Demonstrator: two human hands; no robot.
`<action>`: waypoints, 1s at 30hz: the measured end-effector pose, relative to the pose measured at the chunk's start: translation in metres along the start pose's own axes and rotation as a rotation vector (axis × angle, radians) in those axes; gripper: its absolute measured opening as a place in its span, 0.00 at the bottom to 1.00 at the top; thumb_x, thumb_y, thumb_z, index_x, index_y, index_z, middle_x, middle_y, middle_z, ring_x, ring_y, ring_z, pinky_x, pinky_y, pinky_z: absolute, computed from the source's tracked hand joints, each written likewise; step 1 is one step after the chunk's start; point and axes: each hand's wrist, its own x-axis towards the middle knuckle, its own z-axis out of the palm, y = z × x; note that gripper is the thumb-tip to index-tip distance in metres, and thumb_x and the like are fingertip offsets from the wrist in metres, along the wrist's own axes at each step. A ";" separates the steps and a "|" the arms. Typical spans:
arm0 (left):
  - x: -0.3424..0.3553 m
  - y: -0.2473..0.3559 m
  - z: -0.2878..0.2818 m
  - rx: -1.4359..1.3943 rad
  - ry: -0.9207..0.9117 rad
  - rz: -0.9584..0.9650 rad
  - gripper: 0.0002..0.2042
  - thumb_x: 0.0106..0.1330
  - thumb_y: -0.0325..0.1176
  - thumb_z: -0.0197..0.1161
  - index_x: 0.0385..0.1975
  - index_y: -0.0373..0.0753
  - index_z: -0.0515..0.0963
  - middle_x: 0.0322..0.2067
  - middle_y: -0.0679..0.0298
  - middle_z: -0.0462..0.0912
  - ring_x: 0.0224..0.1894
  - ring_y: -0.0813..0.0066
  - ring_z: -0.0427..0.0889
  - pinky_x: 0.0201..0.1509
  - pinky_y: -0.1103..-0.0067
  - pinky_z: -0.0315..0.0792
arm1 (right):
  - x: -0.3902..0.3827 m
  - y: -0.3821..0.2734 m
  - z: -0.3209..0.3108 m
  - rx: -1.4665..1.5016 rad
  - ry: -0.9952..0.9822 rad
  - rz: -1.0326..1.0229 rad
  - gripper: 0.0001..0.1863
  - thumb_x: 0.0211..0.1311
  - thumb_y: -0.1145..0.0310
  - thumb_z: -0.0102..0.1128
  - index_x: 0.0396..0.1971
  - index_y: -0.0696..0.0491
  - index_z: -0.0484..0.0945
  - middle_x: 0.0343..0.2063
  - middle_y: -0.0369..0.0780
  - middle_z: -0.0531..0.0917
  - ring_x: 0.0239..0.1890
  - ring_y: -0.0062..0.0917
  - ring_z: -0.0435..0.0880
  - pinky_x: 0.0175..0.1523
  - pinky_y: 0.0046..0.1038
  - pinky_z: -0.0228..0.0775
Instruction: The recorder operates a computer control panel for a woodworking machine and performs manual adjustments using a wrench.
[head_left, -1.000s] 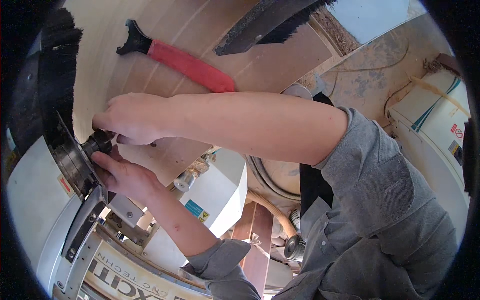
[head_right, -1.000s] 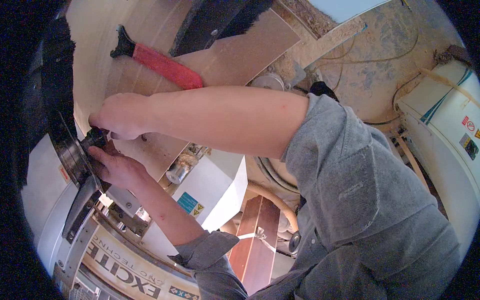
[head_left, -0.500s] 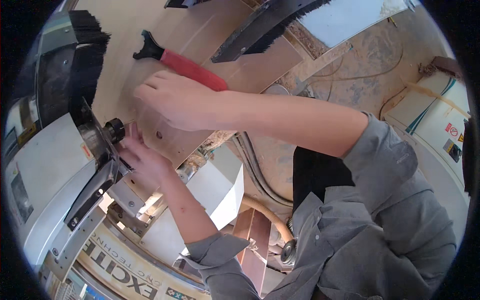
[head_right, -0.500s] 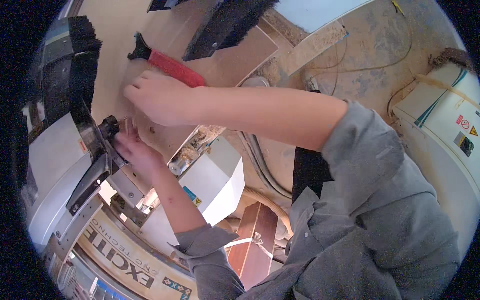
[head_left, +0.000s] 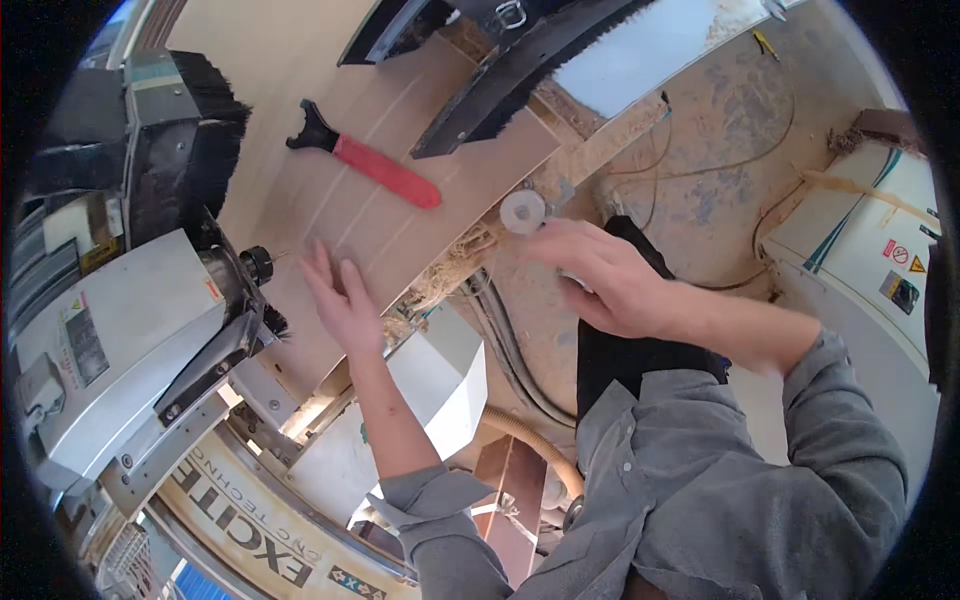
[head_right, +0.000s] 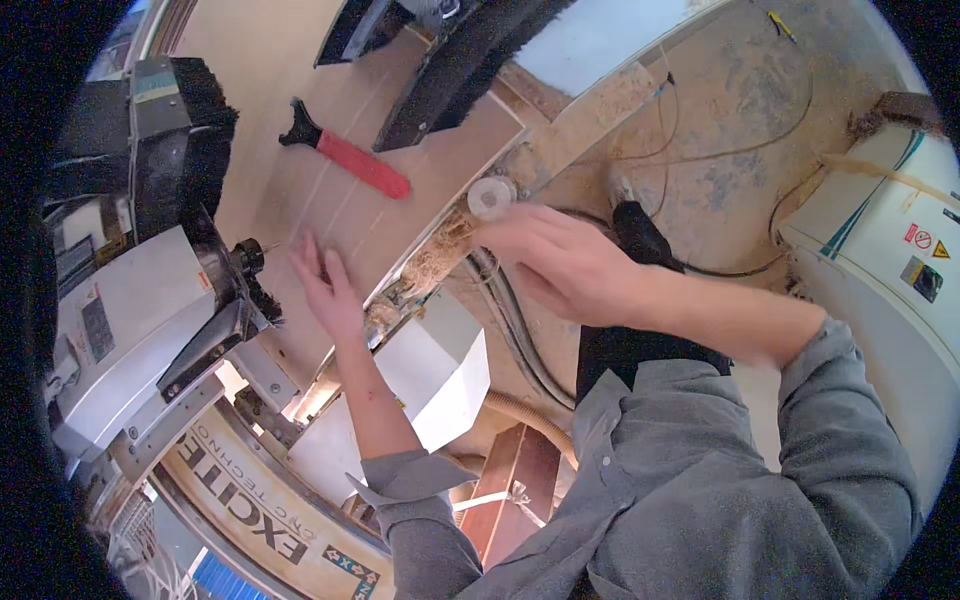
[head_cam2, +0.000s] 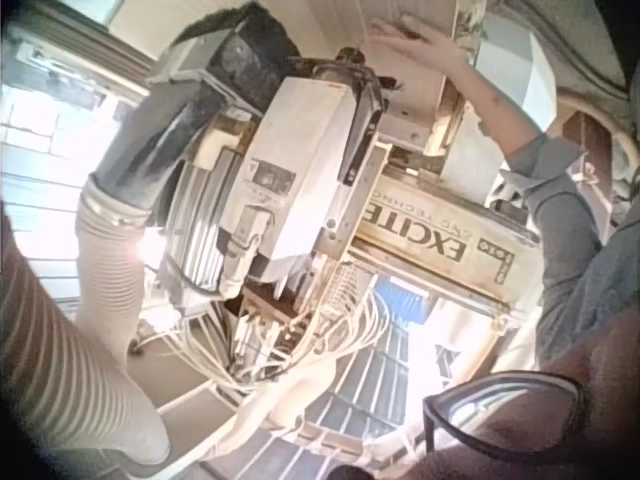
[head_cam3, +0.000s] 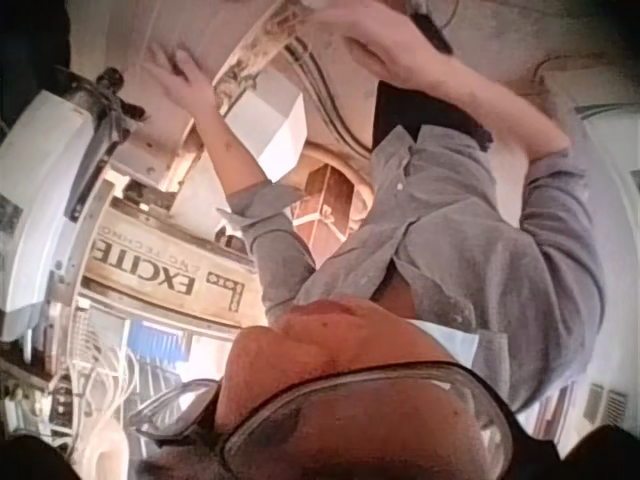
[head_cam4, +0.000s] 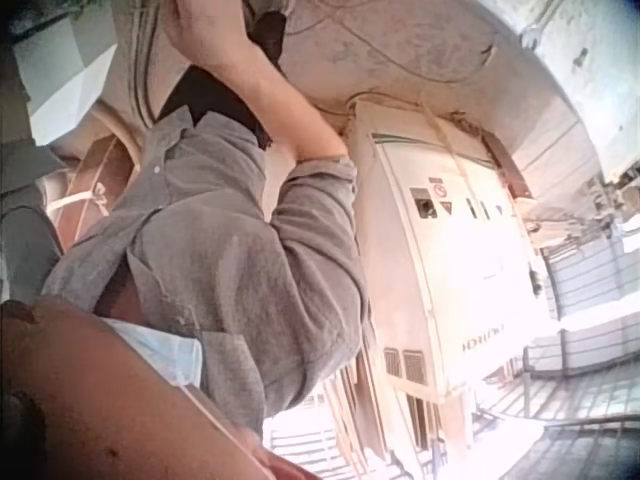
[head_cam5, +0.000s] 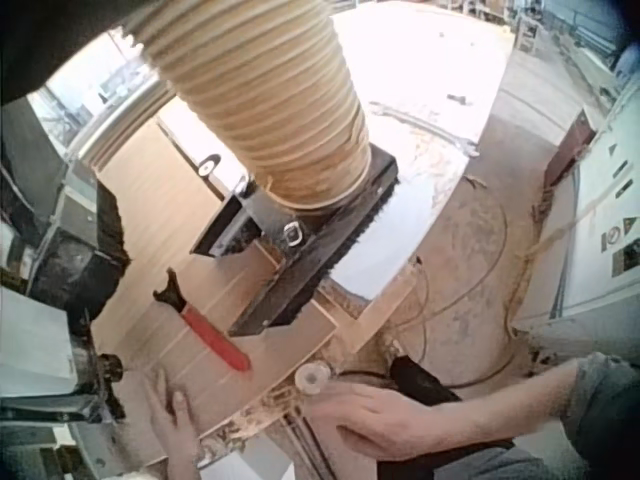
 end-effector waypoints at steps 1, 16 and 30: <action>-0.005 0.011 0.002 -0.127 -0.039 0.021 0.31 0.72 0.34 0.58 0.69 0.26 0.54 0.66 0.45 0.68 0.65 0.50 0.71 0.68 0.66 0.64 | -0.014 0.000 -0.011 -0.055 0.008 0.015 0.25 0.53 0.82 0.57 0.55 0.55 0.73 0.48 0.43 0.79 0.49 0.38 0.79 0.53 0.34 0.73; -0.150 0.165 0.079 0.286 0.079 -0.216 0.27 0.68 0.32 0.60 0.67 0.32 0.65 0.64 0.51 0.70 0.67 0.53 0.68 0.72 0.67 0.58 | -0.114 0.045 -0.199 0.046 0.118 0.344 0.18 0.55 0.77 0.60 0.48 0.55 0.78 0.37 0.40 0.83 0.36 0.33 0.80 0.43 0.30 0.73; -0.113 0.538 0.355 -0.198 -0.984 0.370 0.21 0.65 0.29 0.63 0.59 0.34 0.73 0.52 0.53 0.80 0.52 0.57 0.81 0.55 0.71 0.74 | -0.205 0.142 -0.515 0.062 0.662 0.762 0.16 0.61 0.68 0.61 0.48 0.54 0.76 0.28 0.36 0.84 0.25 0.27 0.78 0.34 0.28 0.69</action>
